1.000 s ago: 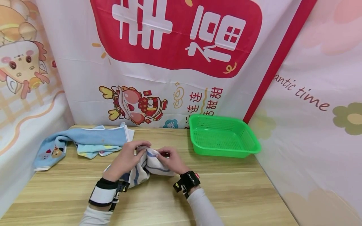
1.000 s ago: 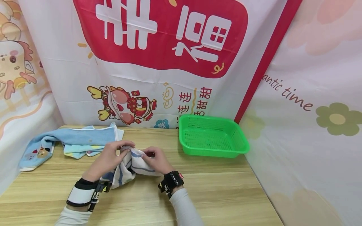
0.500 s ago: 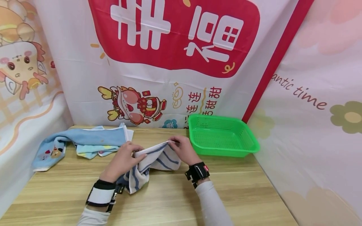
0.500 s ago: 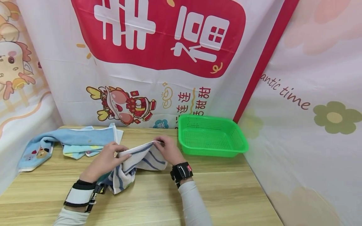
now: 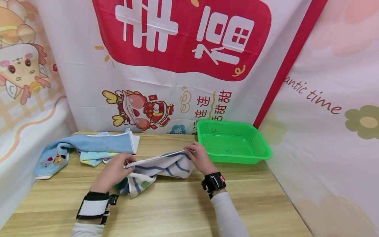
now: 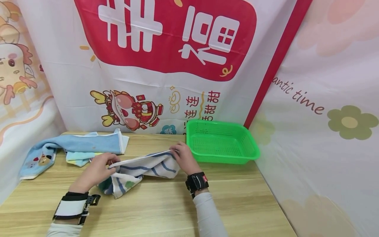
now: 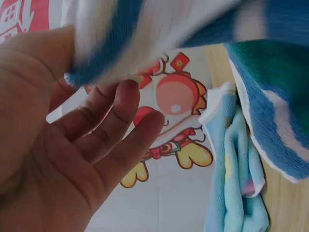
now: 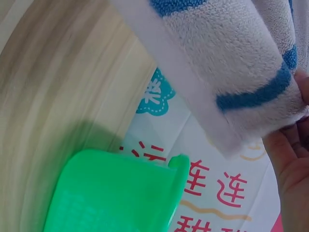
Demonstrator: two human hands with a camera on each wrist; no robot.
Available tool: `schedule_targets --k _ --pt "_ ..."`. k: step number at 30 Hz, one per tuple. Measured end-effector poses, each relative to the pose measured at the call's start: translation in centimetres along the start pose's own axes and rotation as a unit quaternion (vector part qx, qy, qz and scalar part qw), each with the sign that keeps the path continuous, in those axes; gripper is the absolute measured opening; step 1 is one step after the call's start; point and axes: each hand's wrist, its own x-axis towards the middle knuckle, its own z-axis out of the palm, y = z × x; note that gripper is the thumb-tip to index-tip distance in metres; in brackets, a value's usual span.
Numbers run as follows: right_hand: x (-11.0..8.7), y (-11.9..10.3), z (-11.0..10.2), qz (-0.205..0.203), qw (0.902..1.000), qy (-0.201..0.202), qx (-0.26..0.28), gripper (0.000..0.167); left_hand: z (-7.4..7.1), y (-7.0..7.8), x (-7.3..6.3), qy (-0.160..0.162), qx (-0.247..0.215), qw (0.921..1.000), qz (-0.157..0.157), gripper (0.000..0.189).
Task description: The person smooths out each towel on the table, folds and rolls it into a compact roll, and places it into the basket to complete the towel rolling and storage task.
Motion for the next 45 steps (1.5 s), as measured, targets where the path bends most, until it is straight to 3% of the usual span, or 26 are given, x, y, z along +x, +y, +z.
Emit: schedule_targets --k 6,9,13,16,19,23,25,28,33,38,42,45 --pt "0.1 -0.3 -0.9 -0.016 0.9996 0.025 0.001 0.013 -0.2 0.1 -0.1 0.021 0.003 0.9986 -0.049 0.02" --pt "0.3 -0.8 -1.5 -0.032 0.9985 0.044 0.003 0.012 -0.1 0.7 -0.1 0.085 0.007 0.9941 -0.066 0.025" --pt "0.6 -1.2 -2.0 -0.044 0.9976 0.054 -0.001 0.013 0.1 1.3 0.2 0.203 0.011 0.977 -0.064 0.021" --pt "0.5 -1.1 -2.0 -0.037 0.9981 0.05 -0.003 0.014 0.0 1.4 0.2 0.234 0.005 0.9701 -0.065 0.014" --pt "0.2 -0.7 -1.9 -0.02 0.9987 0.047 -0.003 0.016 -0.2 1.0 0.0 0.192 0.006 0.9783 -0.077 0.015" --pt "-0.1 0.1 -1.9 0.006 0.9993 0.035 -0.011 0.02 -0.4 0.0 -0.3 0.073 0.027 0.9926 -0.093 0.033" --pt "-0.1 0.5 -2.0 0.018 0.9992 0.032 -0.013 0.021 -0.2 -0.4 -0.5 0.018 0.031 0.995 -0.093 0.045" --pt "-0.3 1.0 -2.4 0.032 0.9987 0.041 -0.004 0.02 0.3 -0.8 -0.6 -0.027 0.027 0.9958 -0.083 0.056" --pt "-0.8 1.8 -3.2 0.04 0.9972 0.061 0.018 0.017 1.6 -1.0 -1.0 -0.069 -0.005 0.9963 -0.051 0.047" --pt "-1.3 2.3 -4.3 0.045 0.9954 0.079 0.027 0.017 2.6 -1.8 -1.6 -0.117 -0.051 0.9914 -0.03 0.035" --pt "-1.6 2.8 -5.2 0.037 0.9909 0.125 0.034 0.015 2.6 -2.9 -2.0 -0.08 -0.042 0.9959 0.002 0.011" --pt "-1.8 3.1 -5.6 0.021 0.9884 0.148 0.028 0.015 2.4 -3.4 -2.0 -0.038 -0.018 0.9991 0.011 0.009"
